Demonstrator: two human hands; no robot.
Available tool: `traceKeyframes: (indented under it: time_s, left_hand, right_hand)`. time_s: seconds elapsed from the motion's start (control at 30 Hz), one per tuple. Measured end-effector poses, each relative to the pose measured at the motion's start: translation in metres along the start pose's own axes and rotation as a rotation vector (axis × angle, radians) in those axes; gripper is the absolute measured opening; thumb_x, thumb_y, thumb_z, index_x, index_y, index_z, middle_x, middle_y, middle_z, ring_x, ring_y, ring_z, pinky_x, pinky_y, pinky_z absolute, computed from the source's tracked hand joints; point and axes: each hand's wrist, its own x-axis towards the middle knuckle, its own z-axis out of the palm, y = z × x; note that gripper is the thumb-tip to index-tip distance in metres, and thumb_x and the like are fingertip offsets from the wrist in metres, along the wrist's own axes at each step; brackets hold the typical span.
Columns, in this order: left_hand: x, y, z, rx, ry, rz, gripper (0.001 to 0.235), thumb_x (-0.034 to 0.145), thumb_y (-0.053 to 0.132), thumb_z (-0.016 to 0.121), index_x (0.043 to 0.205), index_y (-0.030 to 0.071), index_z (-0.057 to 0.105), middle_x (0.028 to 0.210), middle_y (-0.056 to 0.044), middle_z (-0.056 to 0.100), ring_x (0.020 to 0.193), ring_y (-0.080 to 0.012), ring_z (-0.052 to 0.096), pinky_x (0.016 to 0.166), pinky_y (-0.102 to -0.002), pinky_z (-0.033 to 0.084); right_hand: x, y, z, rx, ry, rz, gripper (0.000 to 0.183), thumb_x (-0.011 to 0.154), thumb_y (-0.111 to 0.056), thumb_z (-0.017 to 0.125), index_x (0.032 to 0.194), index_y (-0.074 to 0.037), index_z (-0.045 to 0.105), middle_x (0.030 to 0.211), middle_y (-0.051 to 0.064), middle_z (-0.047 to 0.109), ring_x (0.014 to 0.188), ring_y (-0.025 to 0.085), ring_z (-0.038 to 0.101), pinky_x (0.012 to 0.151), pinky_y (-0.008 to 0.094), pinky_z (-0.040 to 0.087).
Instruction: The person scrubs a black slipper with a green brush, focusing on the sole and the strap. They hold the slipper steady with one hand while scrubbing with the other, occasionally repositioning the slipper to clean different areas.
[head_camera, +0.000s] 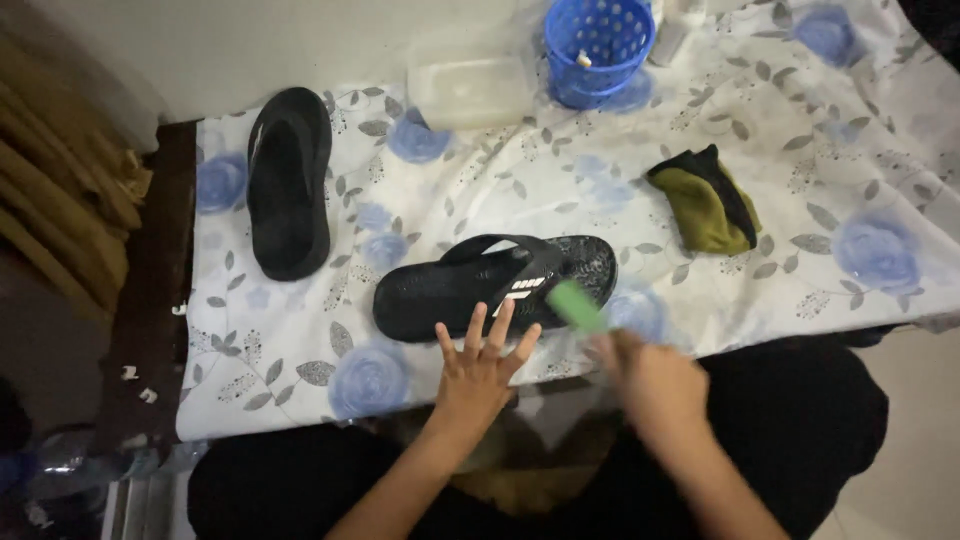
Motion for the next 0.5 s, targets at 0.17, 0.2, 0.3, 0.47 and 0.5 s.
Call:
traceKeyframes:
  time_s: [0.17,0.2,0.3,0.47,0.5]
  left_hand:
    - [0.006,0.002,0.005,0.032,0.152,-0.056,0.054,0.066,0.027,0.07,0.115,0.027,0.047,0.144,-0.007,0.03,0.132,-0.0328,0.026,0.1,-0.064,0.015]
    - [0.008,0.0,0.004,0.037,0.144,-0.061,0.053,0.066,0.025,0.071,0.113,0.025,0.047,0.145,-0.007,0.03,0.132,-0.0329,0.027,0.1,-0.064,0.015]
    - [0.006,0.002,0.006,-0.038,0.088,-0.053,0.078,0.035,0.031,0.084,0.106,0.022,0.052,0.142,-0.012,0.032,0.129,-0.0364,0.029,0.097,-0.067,0.018]
    - [0.009,0.003,-0.002,-0.067,0.081,-0.05,0.071,0.041,0.027,0.083,0.105,0.021,0.052,0.142,-0.014,0.032,0.129,-0.0371,0.029,0.097,-0.069,0.013]
    - [0.008,0.003,0.004,-0.055,0.1,-0.063,0.06,0.053,0.025,0.08,0.105,0.022,0.05,0.141,-0.013,0.033,0.129,-0.0361,0.029,0.097,-0.068,0.014]
  right_hand:
    - [-0.005,-0.016,0.013,0.041,0.048,-0.008,0.036,0.087,-0.051,0.043,0.102,-0.026,0.063,0.065,0.014,0.065,0.067,0.033,0.067,0.058,0.043,0.053]
    - [-0.008,-0.024,0.014,0.087,-0.018,-0.072,0.035,0.084,-0.052,0.044,0.104,-0.03,0.062,0.068,0.012,0.067,0.071,0.031,0.068,0.06,0.042,0.054]
    - [-0.016,-0.009,-0.025,0.124,-0.114,0.062,0.044,0.087,-0.049,0.039,0.104,-0.019,0.065,0.076,0.025,0.067,0.08,0.041,0.066,0.07,0.05,0.051]
    - [-0.004,-0.003,-0.008,0.066,-0.011,0.067,0.038,0.087,-0.047,0.043,0.112,-0.027,0.062,0.072,0.018,0.067,0.075,0.036,0.067,0.065,0.046,0.053]
    - [-0.011,-0.011,-0.011,0.025,-0.033,0.004,0.036,0.085,-0.043,0.044,0.114,-0.028,0.06,0.07,0.015,0.067,0.074,0.033,0.068,0.064,0.045,0.053]
